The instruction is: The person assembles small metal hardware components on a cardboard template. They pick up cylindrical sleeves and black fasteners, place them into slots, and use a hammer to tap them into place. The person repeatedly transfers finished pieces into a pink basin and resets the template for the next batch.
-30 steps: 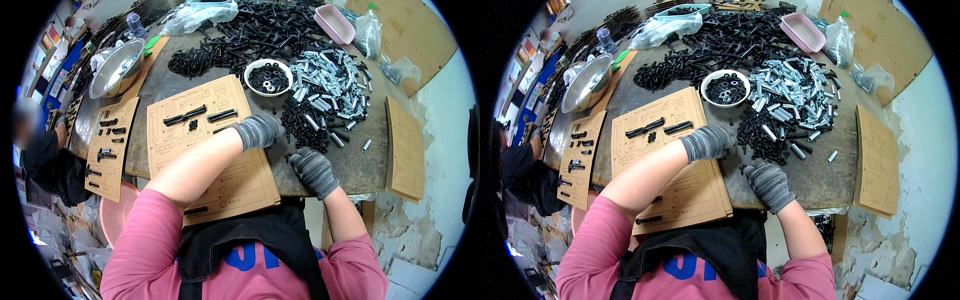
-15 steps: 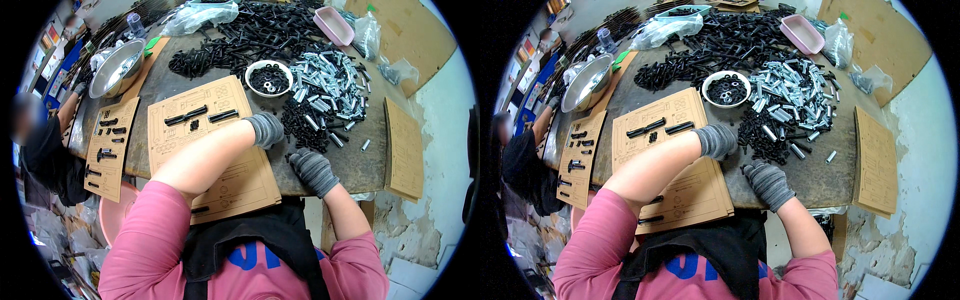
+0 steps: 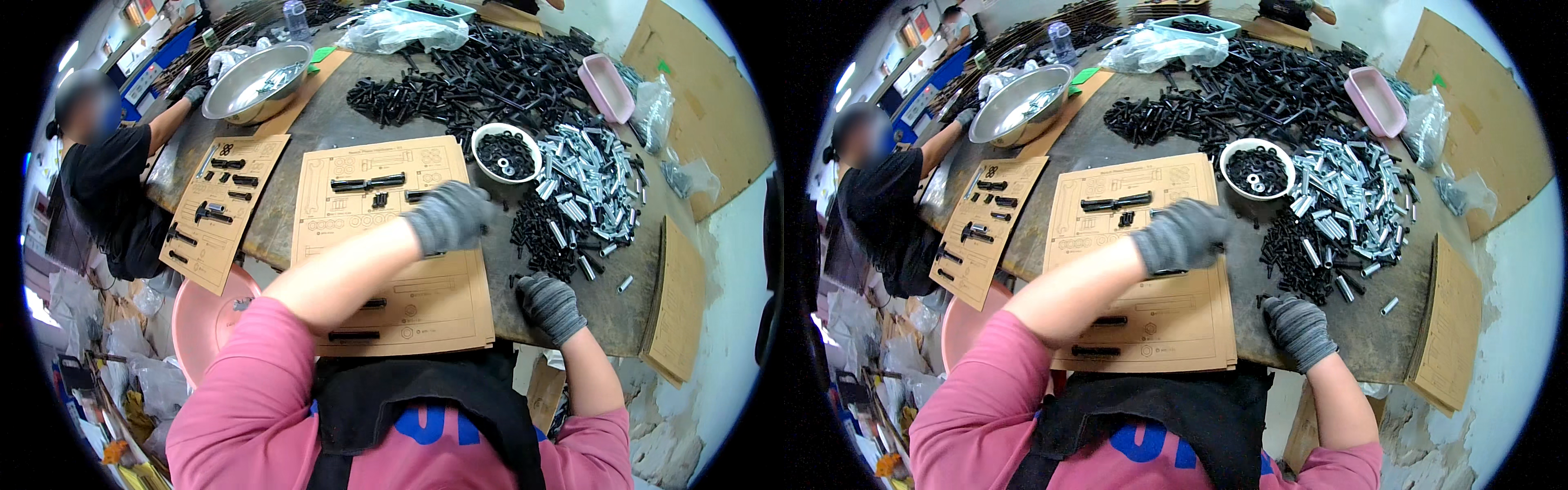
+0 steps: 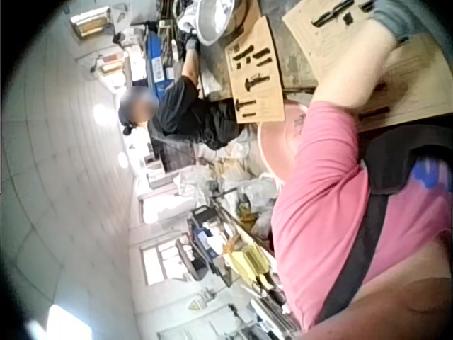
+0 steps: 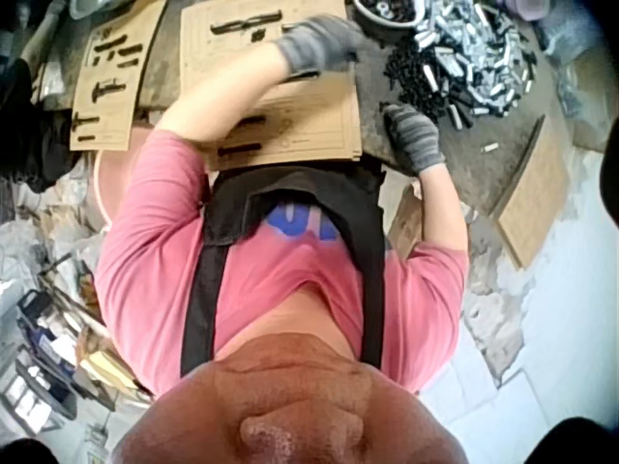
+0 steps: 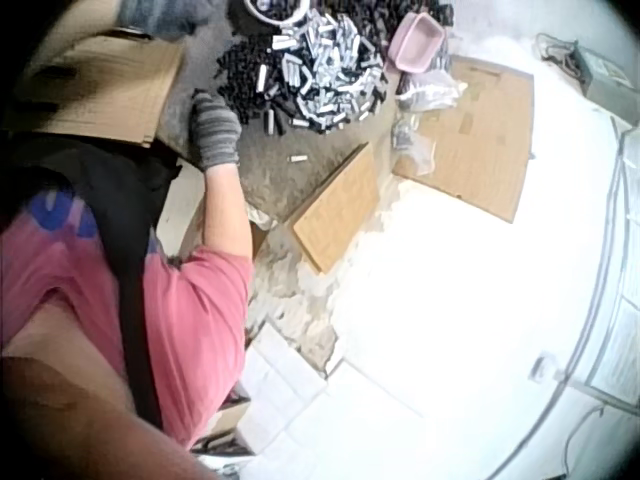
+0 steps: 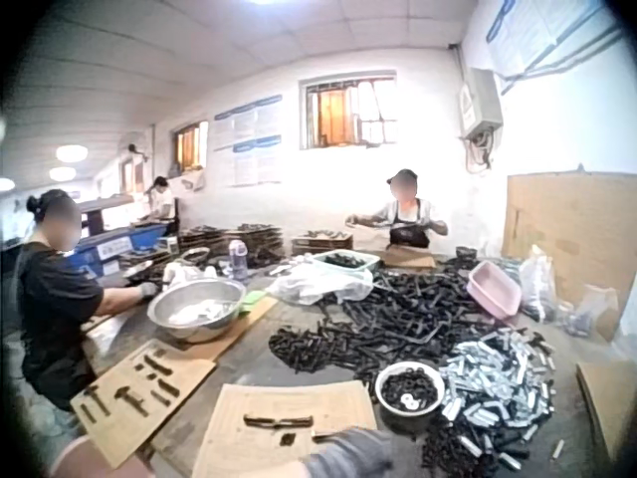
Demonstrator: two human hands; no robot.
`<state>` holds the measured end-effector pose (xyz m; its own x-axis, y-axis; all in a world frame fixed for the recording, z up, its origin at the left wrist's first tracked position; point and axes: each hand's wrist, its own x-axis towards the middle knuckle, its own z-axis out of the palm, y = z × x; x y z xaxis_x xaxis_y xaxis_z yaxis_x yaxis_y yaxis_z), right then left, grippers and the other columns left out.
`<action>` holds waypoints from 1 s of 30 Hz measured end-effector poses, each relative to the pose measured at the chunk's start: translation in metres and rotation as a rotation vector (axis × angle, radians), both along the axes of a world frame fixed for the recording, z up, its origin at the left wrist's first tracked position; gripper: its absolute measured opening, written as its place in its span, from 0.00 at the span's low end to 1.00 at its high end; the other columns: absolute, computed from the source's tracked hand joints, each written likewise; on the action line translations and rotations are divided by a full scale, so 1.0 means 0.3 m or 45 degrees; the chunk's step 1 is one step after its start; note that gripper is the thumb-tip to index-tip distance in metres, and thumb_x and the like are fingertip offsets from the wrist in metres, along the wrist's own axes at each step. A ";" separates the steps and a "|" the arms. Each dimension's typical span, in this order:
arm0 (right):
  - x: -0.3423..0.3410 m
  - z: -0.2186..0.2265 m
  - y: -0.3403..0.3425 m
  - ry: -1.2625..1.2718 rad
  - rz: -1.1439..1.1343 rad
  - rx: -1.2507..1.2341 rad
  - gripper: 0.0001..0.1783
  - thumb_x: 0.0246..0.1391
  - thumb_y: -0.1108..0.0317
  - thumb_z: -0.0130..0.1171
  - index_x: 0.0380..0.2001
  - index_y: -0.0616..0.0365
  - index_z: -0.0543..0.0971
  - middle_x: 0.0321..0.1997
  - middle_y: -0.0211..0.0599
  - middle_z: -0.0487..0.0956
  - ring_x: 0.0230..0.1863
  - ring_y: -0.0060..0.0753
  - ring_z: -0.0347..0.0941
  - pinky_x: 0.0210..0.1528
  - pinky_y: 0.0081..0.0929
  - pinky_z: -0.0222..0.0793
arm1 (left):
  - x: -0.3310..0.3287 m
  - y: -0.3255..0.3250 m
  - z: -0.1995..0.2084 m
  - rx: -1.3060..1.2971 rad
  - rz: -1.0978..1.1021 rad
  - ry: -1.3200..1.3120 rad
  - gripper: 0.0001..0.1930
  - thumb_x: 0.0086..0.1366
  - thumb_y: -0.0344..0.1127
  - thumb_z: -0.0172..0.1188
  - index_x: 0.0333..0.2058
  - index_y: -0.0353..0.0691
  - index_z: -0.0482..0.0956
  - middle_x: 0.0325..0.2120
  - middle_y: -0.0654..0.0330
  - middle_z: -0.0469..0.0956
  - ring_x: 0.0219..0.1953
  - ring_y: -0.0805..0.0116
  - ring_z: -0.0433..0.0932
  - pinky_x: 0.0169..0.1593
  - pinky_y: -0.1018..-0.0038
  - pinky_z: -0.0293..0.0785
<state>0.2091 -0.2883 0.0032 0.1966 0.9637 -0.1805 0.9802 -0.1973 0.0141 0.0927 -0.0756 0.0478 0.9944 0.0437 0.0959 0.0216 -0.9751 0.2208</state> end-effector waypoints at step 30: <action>-0.475 0.063 0.893 0.189 0.534 0.160 0.12 0.48 0.65 0.50 0.37 0.53 0.74 0.39 0.44 0.74 0.41 0.43 0.72 0.41 0.34 0.70 | -0.670 0.434 -0.138 -0.348 0.737 0.041 0.17 0.47 0.32 0.61 0.38 0.43 0.74 0.32 0.52 0.74 0.37 0.55 0.72 0.44 0.68 0.68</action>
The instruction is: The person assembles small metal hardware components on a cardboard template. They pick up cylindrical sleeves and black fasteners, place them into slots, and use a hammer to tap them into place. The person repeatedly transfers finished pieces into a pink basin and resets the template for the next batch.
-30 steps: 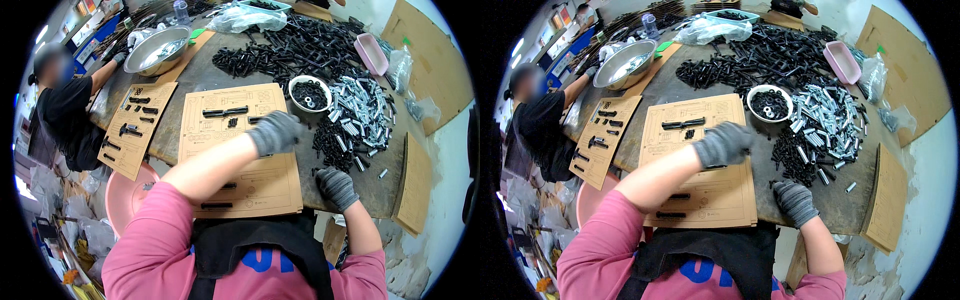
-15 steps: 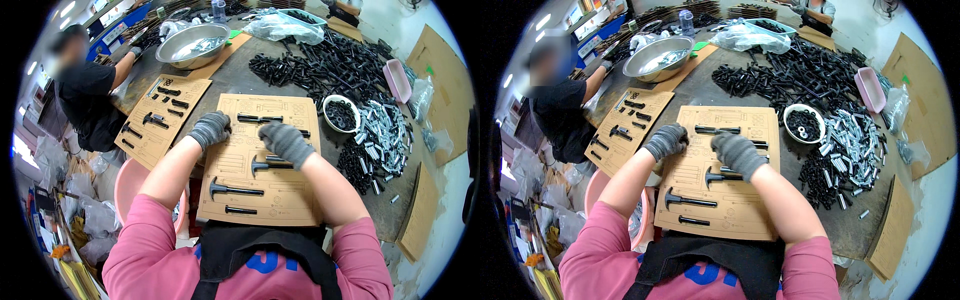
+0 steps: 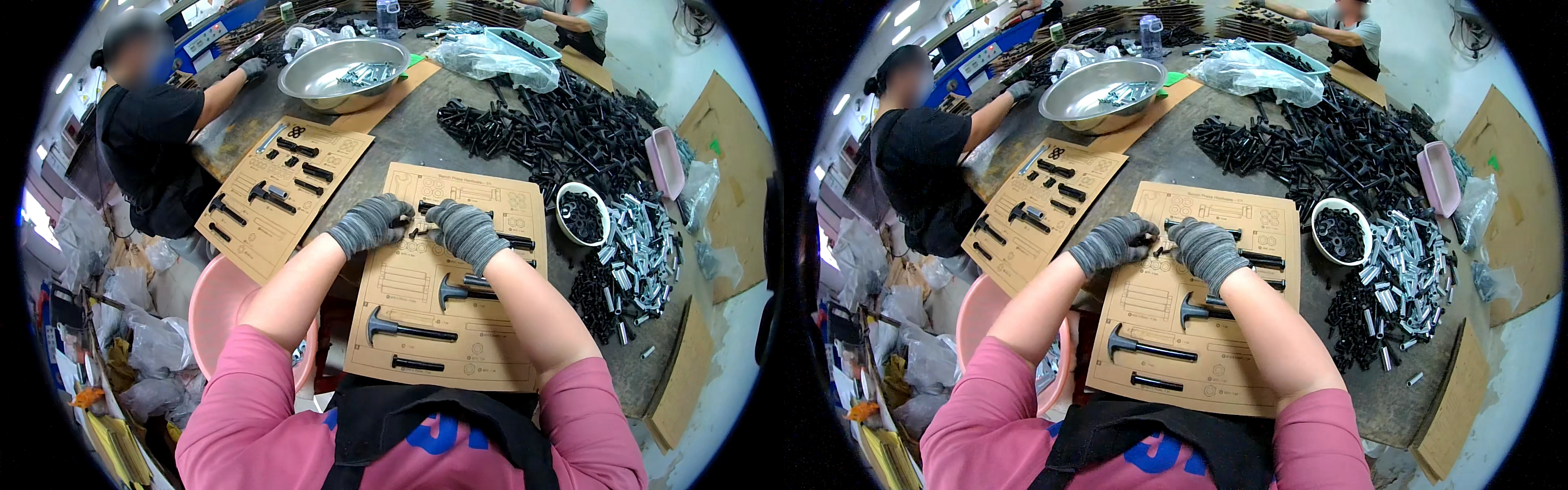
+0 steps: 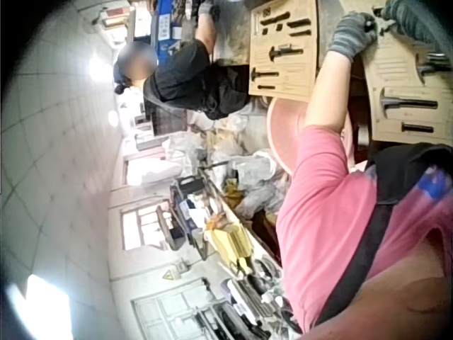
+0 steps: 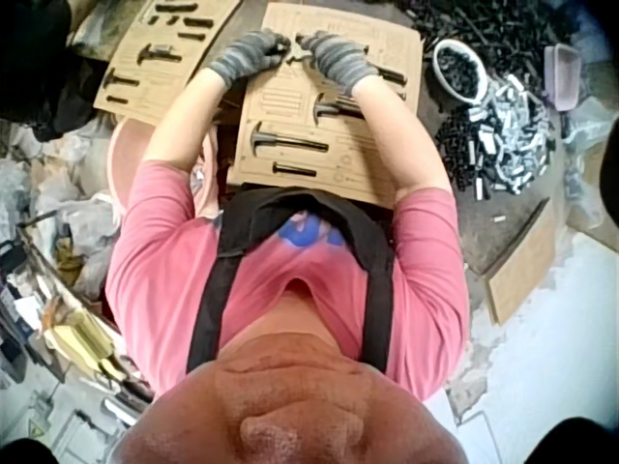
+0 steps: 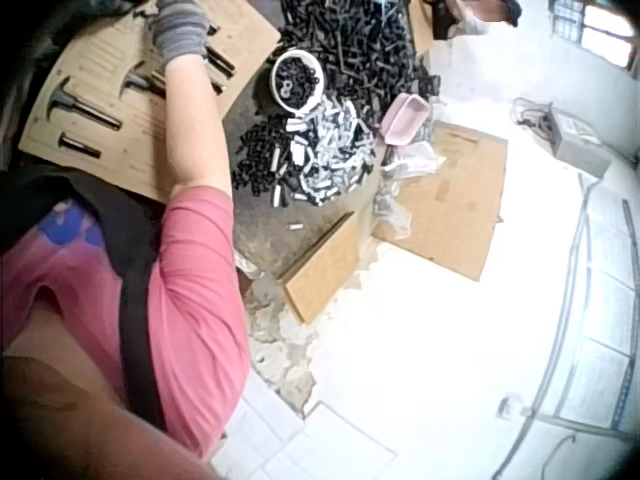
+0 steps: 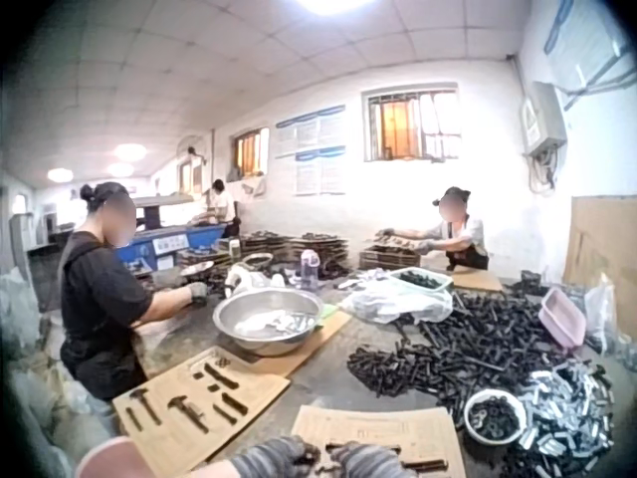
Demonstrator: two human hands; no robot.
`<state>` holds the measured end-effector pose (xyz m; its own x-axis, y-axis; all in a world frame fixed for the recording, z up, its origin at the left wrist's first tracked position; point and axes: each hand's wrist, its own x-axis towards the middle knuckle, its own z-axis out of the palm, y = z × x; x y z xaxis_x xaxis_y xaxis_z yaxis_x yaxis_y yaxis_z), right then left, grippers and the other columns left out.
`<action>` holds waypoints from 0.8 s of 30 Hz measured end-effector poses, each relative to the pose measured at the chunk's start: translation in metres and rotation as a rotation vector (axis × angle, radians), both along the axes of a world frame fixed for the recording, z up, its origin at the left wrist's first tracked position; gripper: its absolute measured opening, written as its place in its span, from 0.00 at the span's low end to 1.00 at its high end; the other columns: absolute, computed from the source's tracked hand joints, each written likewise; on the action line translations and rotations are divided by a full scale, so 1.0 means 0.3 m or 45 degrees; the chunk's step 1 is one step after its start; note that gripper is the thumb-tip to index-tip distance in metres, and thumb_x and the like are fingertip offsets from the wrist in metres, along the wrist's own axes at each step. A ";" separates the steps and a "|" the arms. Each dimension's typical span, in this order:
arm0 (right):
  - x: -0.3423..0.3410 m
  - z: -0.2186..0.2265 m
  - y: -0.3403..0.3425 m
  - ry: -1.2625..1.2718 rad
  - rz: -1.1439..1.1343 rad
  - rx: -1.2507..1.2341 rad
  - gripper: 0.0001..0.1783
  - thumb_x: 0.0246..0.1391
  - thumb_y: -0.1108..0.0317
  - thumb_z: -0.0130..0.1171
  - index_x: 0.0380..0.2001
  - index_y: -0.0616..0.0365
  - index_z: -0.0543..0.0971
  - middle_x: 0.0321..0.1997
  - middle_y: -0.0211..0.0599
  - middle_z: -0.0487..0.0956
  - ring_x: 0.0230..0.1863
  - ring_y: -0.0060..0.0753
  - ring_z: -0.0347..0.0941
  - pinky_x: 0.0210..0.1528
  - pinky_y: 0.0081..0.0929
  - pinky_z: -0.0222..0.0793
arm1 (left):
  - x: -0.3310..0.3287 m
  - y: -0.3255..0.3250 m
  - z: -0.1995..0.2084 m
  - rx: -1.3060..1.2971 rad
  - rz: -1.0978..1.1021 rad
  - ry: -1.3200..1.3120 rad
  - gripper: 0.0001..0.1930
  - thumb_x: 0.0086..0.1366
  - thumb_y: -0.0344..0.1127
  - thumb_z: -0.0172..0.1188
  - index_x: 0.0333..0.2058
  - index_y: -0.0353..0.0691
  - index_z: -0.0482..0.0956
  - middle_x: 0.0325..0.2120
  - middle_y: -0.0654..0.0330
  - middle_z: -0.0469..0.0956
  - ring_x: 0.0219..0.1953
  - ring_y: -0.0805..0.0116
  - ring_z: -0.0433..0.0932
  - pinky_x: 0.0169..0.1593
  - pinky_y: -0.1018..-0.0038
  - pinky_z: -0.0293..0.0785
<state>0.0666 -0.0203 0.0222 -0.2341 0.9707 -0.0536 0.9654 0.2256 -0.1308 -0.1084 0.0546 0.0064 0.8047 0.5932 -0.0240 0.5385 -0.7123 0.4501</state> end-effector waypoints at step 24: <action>-0.037 0.010 0.016 -0.098 -0.282 -0.166 0.14 0.49 0.70 0.51 0.41 0.57 0.74 0.41 0.44 0.74 0.43 0.41 0.73 0.40 0.35 0.71 | 0.105 -0.059 -0.011 -0.182 0.268 0.026 0.15 0.50 0.34 0.59 0.39 0.41 0.74 0.32 0.54 0.77 0.36 0.60 0.75 0.41 0.71 0.70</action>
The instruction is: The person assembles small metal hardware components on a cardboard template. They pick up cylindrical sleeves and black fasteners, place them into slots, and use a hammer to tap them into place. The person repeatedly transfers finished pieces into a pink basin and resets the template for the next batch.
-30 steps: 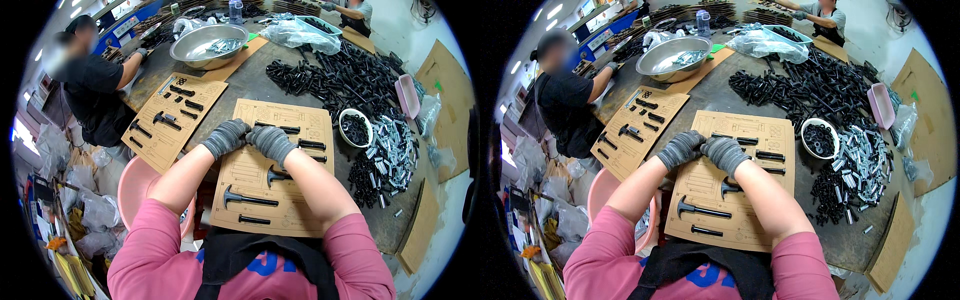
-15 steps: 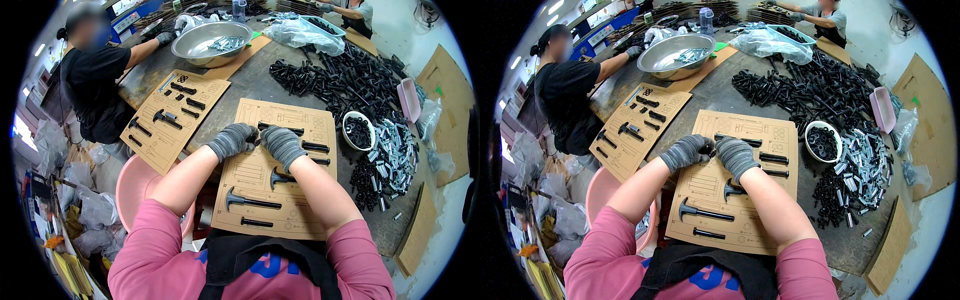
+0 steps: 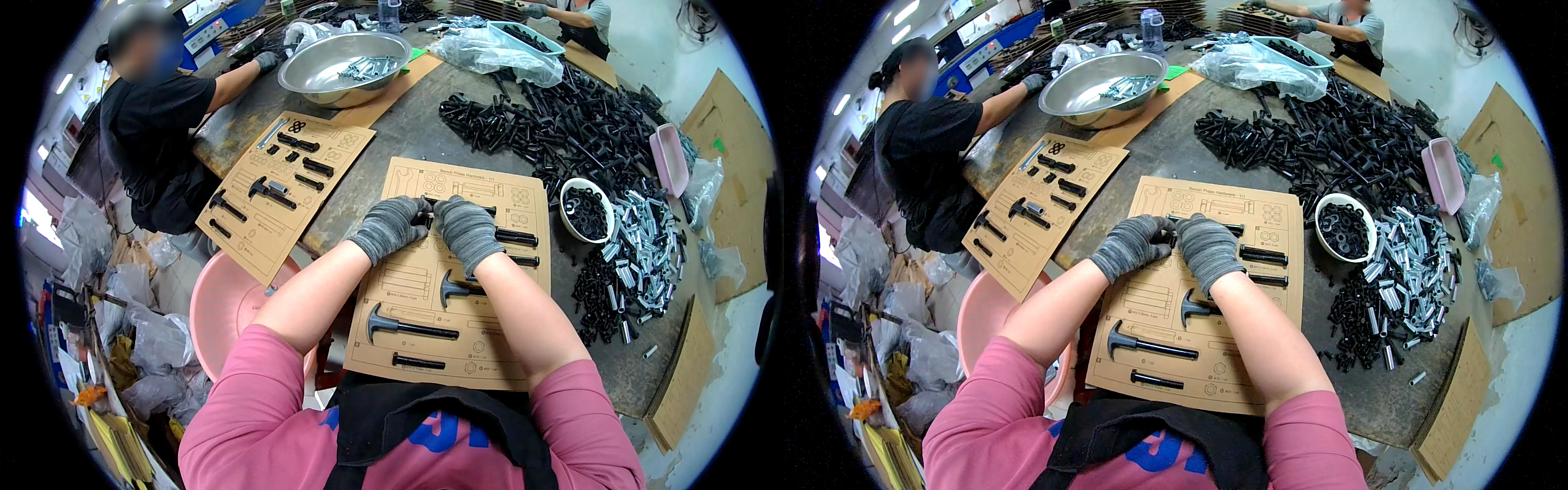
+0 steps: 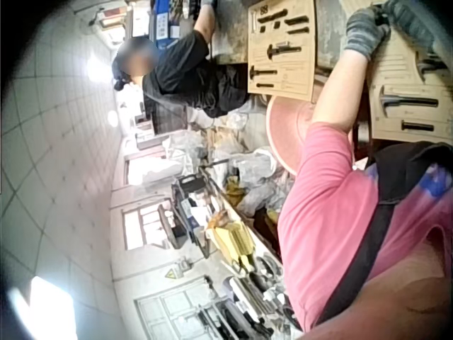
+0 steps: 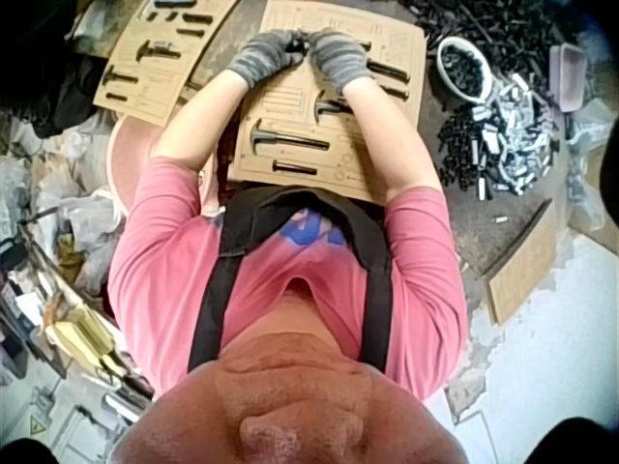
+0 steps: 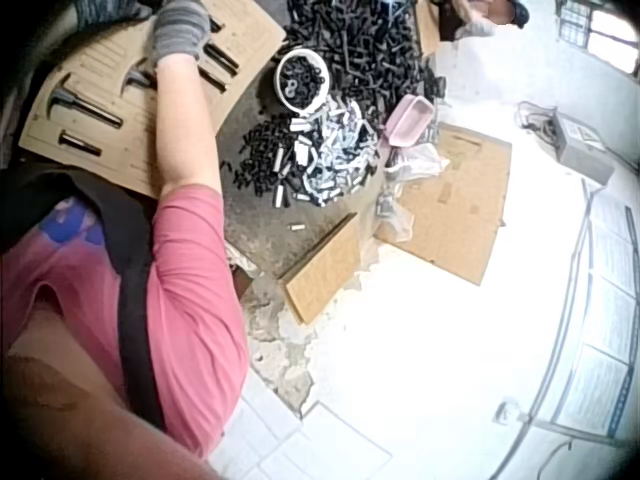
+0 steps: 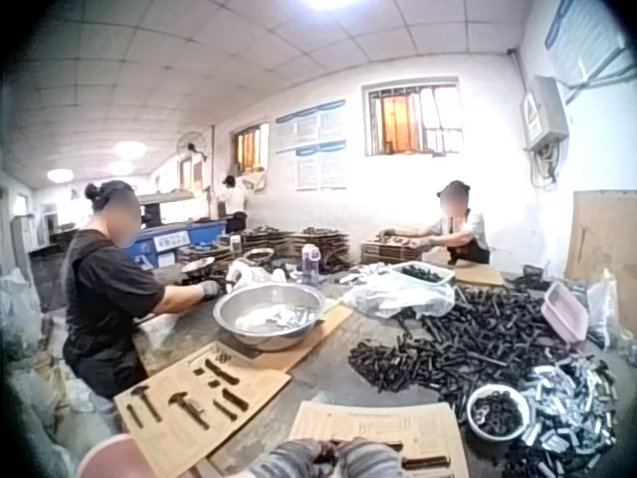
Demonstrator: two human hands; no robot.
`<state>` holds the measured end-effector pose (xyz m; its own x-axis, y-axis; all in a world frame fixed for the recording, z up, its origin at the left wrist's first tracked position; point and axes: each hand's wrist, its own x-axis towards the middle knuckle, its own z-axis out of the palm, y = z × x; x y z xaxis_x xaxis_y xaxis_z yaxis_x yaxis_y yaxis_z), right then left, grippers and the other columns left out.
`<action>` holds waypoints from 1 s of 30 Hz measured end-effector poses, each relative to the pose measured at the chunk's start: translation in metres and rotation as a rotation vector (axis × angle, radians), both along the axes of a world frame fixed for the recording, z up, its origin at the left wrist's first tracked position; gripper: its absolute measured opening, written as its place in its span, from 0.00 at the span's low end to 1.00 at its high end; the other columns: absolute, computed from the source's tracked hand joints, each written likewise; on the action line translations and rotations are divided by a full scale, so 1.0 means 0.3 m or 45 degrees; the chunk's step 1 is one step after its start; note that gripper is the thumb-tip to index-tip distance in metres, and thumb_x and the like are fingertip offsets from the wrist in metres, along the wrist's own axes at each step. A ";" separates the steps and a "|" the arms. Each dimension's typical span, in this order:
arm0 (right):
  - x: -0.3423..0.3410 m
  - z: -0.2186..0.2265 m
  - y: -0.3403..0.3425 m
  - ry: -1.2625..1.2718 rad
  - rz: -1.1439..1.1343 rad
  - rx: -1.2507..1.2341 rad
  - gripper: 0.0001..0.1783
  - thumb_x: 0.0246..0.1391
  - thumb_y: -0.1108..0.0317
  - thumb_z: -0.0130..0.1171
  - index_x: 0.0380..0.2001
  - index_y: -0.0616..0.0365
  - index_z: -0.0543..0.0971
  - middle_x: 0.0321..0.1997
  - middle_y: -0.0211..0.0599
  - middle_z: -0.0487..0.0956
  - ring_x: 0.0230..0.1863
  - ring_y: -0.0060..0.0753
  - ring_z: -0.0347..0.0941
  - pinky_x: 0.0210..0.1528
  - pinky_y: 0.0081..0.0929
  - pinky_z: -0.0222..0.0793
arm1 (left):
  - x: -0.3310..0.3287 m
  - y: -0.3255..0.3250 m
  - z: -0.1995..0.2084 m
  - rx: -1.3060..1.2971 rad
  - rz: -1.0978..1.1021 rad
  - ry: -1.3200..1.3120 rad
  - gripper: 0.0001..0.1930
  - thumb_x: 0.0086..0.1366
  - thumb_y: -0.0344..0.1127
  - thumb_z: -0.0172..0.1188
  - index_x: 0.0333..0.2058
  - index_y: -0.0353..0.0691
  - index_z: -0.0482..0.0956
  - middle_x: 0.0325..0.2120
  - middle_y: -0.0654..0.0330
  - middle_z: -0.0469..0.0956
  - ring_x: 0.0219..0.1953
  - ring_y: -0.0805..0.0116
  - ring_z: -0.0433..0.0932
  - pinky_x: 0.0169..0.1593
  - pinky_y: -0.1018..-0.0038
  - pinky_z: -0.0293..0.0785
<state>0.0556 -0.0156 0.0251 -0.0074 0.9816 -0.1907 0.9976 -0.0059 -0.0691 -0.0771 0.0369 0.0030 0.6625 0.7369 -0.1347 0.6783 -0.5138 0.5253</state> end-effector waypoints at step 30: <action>0.141 -0.056 -0.413 1.081 0.100 0.507 0.09 0.45 0.75 0.54 0.34 0.59 0.76 0.31 0.37 0.74 0.33 0.31 0.71 0.36 0.24 0.67 | -1.100 -0.445 -0.415 -0.210 0.810 0.177 0.19 0.59 0.50 0.48 0.28 0.37 0.75 0.20 0.57 0.75 0.19 0.69 0.73 0.28 0.76 0.70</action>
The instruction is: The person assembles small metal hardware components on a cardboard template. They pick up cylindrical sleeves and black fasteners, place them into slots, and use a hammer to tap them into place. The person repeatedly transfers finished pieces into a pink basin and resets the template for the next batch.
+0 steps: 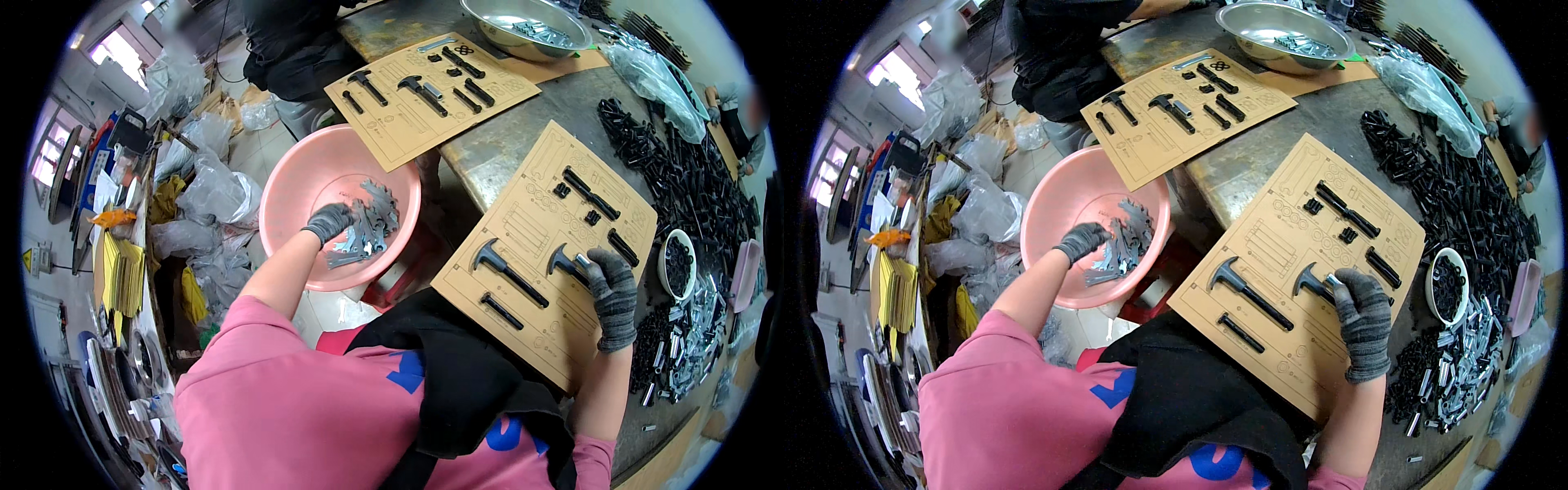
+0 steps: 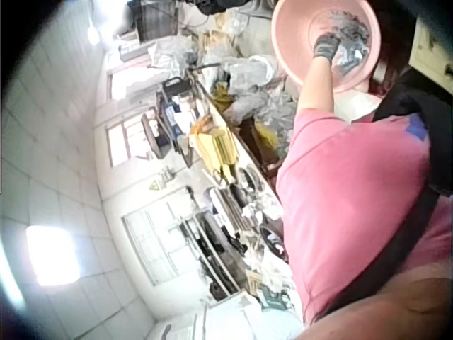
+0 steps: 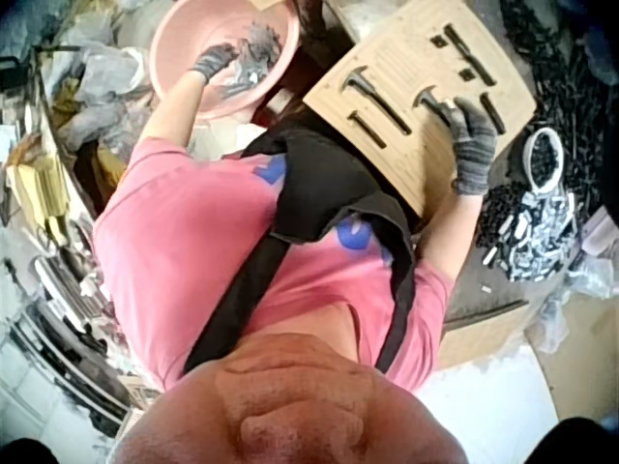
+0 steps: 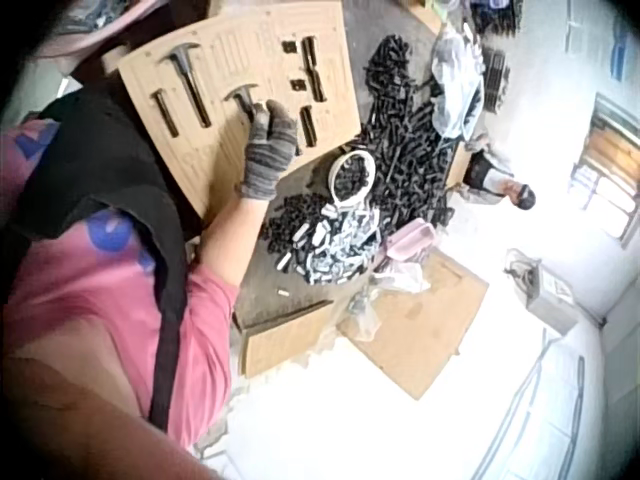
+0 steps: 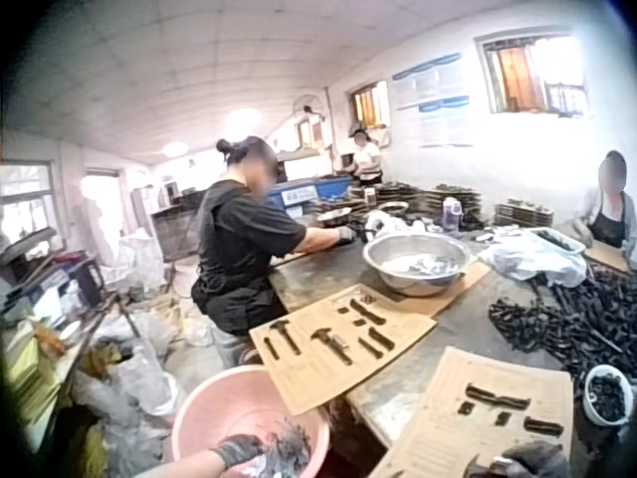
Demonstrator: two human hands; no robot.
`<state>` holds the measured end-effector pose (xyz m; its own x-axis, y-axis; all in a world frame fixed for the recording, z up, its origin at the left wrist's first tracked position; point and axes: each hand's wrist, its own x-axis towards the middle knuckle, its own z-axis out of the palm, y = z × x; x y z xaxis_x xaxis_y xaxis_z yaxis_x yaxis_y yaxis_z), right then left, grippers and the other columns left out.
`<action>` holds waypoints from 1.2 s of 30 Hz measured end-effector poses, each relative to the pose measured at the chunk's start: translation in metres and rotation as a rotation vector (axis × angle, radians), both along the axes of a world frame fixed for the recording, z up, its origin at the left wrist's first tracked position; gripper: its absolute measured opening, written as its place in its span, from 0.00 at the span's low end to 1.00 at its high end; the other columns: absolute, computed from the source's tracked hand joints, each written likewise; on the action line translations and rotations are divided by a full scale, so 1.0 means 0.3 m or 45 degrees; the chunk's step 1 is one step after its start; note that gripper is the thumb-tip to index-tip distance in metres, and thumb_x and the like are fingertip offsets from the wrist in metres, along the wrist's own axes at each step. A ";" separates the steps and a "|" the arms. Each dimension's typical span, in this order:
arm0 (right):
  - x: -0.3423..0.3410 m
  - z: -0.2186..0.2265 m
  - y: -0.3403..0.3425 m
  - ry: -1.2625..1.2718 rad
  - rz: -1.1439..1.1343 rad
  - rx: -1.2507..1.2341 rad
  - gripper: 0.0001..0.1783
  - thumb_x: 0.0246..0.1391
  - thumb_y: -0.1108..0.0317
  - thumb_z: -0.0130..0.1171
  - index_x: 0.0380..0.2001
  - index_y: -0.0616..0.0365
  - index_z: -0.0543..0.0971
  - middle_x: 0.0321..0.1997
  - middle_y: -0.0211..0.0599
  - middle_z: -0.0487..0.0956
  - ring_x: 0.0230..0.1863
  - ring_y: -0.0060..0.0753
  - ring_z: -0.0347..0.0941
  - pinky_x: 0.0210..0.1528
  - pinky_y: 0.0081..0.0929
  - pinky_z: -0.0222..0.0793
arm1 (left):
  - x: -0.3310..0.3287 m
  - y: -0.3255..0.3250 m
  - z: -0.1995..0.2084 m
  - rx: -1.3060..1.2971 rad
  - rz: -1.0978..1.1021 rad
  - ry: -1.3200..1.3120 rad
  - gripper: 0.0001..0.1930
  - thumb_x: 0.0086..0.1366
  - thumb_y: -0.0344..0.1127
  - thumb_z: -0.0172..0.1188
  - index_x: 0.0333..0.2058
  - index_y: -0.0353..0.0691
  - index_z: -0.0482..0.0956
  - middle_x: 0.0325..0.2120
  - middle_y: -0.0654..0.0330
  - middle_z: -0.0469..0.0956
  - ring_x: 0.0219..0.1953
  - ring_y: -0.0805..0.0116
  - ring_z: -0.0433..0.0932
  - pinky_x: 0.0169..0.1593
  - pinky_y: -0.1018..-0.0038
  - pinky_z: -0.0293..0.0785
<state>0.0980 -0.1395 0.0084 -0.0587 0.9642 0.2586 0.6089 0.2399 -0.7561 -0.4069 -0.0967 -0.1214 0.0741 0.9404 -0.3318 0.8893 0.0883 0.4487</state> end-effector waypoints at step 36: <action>-0.309 0.147 -0.048 0.284 0.333 -0.247 0.21 0.45 0.61 0.59 0.44 0.54 0.72 0.30 0.39 0.76 0.32 0.31 0.73 0.37 0.25 0.68 | 0.640 -0.056 0.510 -0.330 -0.408 -1.412 0.12 0.59 0.37 0.53 0.36 0.34 0.70 0.31 0.56 0.75 0.33 0.71 0.73 0.37 0.75 0.70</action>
<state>0.0053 -0.1539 0.0527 -0.2720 0.9563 0.1072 0.3615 0.2048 -0.9096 -0.2148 -0.1136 0.0315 0.6618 0.7407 -0.1160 0.0233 0.1344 0.9907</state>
